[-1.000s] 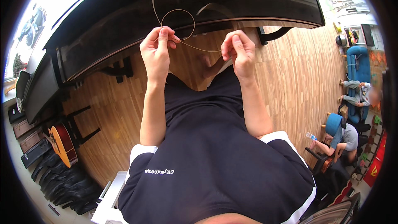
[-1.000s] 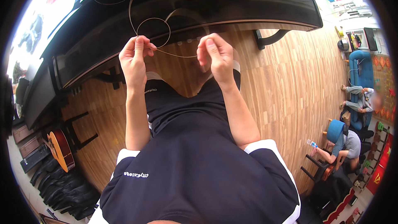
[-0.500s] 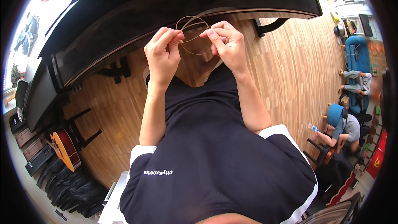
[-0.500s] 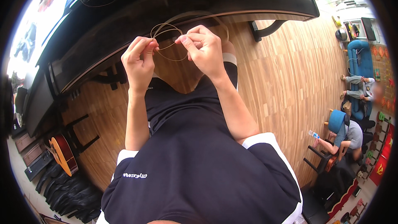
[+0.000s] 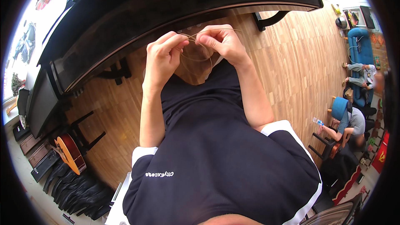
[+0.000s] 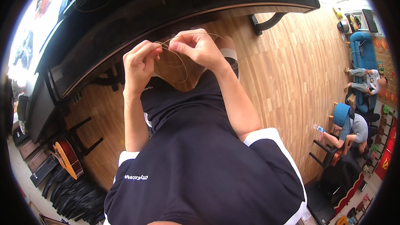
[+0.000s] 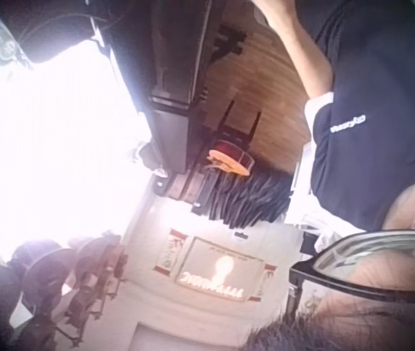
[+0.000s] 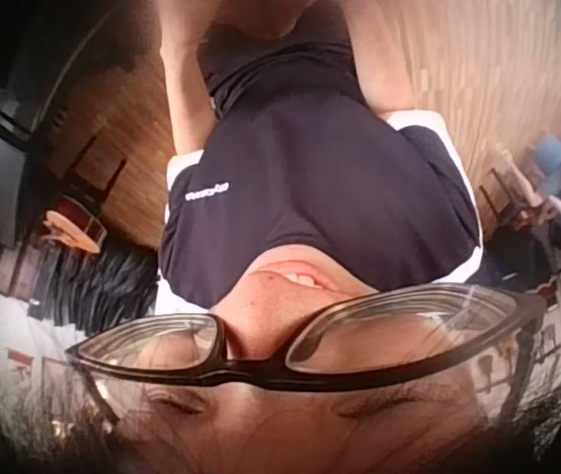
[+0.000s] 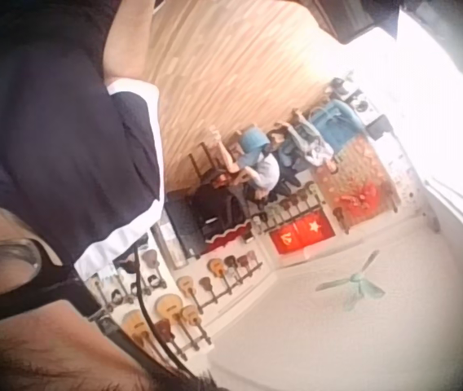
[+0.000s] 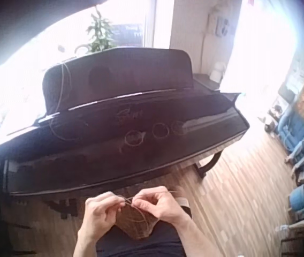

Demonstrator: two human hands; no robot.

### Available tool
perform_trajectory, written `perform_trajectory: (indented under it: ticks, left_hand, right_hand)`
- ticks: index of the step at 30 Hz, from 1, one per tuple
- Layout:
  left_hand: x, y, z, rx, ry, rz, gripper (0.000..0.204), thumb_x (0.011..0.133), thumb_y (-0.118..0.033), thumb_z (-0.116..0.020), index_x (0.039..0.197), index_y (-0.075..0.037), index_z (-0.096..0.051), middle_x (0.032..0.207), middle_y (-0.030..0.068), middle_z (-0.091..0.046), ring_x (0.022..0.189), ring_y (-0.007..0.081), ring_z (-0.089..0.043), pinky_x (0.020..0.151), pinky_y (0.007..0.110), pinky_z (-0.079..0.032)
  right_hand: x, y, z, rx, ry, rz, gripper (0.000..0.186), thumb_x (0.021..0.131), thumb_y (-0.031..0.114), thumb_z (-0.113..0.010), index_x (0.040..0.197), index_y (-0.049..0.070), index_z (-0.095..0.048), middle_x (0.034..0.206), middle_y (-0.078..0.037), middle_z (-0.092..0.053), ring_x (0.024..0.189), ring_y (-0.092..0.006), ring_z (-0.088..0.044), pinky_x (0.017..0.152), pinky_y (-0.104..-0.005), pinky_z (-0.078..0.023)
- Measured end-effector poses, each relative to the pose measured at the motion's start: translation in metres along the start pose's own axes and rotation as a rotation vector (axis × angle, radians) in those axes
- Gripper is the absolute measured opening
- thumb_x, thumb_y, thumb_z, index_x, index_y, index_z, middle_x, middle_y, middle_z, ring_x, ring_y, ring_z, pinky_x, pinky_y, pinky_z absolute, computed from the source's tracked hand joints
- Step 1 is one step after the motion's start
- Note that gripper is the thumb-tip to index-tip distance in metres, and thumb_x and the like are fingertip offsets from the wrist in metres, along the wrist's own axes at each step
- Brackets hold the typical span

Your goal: The person holds a thin wire and bends it into circular loops using both hands. They repeatedly pick up wire from a black piano surface, twist it into a loop, and place it back down. The task involves continuous hand manipulation of the wire without using any tools.

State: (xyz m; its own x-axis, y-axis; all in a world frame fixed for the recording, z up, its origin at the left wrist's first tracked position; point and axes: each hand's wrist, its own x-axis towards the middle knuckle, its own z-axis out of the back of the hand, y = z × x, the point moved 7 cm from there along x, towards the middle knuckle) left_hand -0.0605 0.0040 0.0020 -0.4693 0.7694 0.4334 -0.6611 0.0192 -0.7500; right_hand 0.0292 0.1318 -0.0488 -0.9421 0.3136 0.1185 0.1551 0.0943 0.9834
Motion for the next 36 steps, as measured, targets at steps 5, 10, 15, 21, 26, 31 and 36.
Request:
perform_trajectory:
  ticks: [5,10,15,21,26,31,36]
  left_hand:
    - [-0.004,0.001,-0.005,-0.027,0.016,0.025,0.011,0.087,0.008,-0.058,0.088,0.002,-0.068,0.069,0.0062,-0.061,0.056,0.0127,-0.060,0.051,0.025,-0.045]
    - [-0.007,0.003,-0.007,0.014,0.025,0.034,0.005,0.085,0.004,-0.064,0.085,0.000,-0.067,0.073,0.0083,-0.061,0.059,0.0190,-0.060,0.053,0.029,-0.046]
    - [-0.013,0.009,-0.001,-0.075,-0.029,0.084,0.004,0.090,0.001,-0.064,0.087,0.001,-0.066,0.069,0.0075,-0.061,0.059,0.0152,-0.061,0.053,0.025,-0.046]
    - [-0.019,0.020,0.016,-0.452,-0.231,0.240,0.021,0.100,-0.011,-0.057,0.091,0.004,-0.067,0.067,0.0025,-0.060,0.057,0.0076,-0.058,0.051,0.019,-0.043]
    - [-0.020,0.006,0.024,-0.486,-0.198,0.215,0.021,0.100,-0.011,-0.057,0.092,0.005,-0.067,0.069,0.0032,-0.062,0.058,0.0080,-0.058,0.054,0.019,-0.045]
    - [-0.020,-0.022,0.026,-0.368,-0.185,0.097,0.019,0.099,-0.007,-0.058,0.088,0.007,-0.066,0.068,0.0033,-0.060,0.057,0.0072,-0.056,0.053,0.019,-0.044]
    - [-0.023,-0.042,0.022,-0.321,-0.131,0.094,0.023,0.100,-0.008,-0.056,0.085,0.007,-0.064,0.064,0.0020,-0.057,0.052,0.0047,-0.050,0.048,0.019,-0.037]
  right_hand:
    - [-0.005,-0.003,-0.011,0.157,0.101,-0.154,0.014,0.093,0.013,-0.065,0.086,0.001,-0.065,0.067,0.002,-0.058,0.055,-0.0002,-0.042,0.048,-0.0177,-0.032]
    - [-0.006,-0.011,0.002,0.254,-0.087,-0.194,0.013,0.093,0.010,-0.061,0.084,0.001,-0.062,0.062,0.002,-0.053,0.051,-0.0018,-0.042,0.045,-0.0179,-0.032]
    - [-0.012,-0.016,0.055,0.560,-0.500,0.033,0.012,0.094,0.005,-0.059,0.083,0.000,-0.061,0.066,-0.002,-0.055,0.050,-0.0059,-0.046,0.047,-0.0200,-0.037]
    - [-0.040,-0.018,0.089,0.374,-0.476,0.100,0.007,0.093,0.003,-0.055,0.086,0.001,-0.058,0.069,-0.003,-0.056,0.054,-0.0071,-0.048,0.050,-0.0201,-0.037]
    - [-0.082,-0.061,0.085,0.052,-0.245,-0.297,0.009,0.088,0.001,-0.052,0.080,0.005,-0.056,0.066,-0.001,-0.055,0.056,-0.0055,-0.049,0.050,-0.0202,-0.039]
    - [-0.117,-0.090,0.067,0.067,-0.129,-0.486,0.006,0.083,0.004,-0.054,0.078,0.005,-0.057,0.067,-0.001,-0.058,0.059,-0.0055,-0.053,0.053,-0.0196,-0.043]
    - [-0.118,-0.085,0.045,-0.110,0.138,-0.534,0.010,0.081,0.009,-0.069,0.088,0.002,-0.068,0.079,-0.002,-0.067,0.075,-0.0102,-0.063,0.067,-0.0252,-0.053]
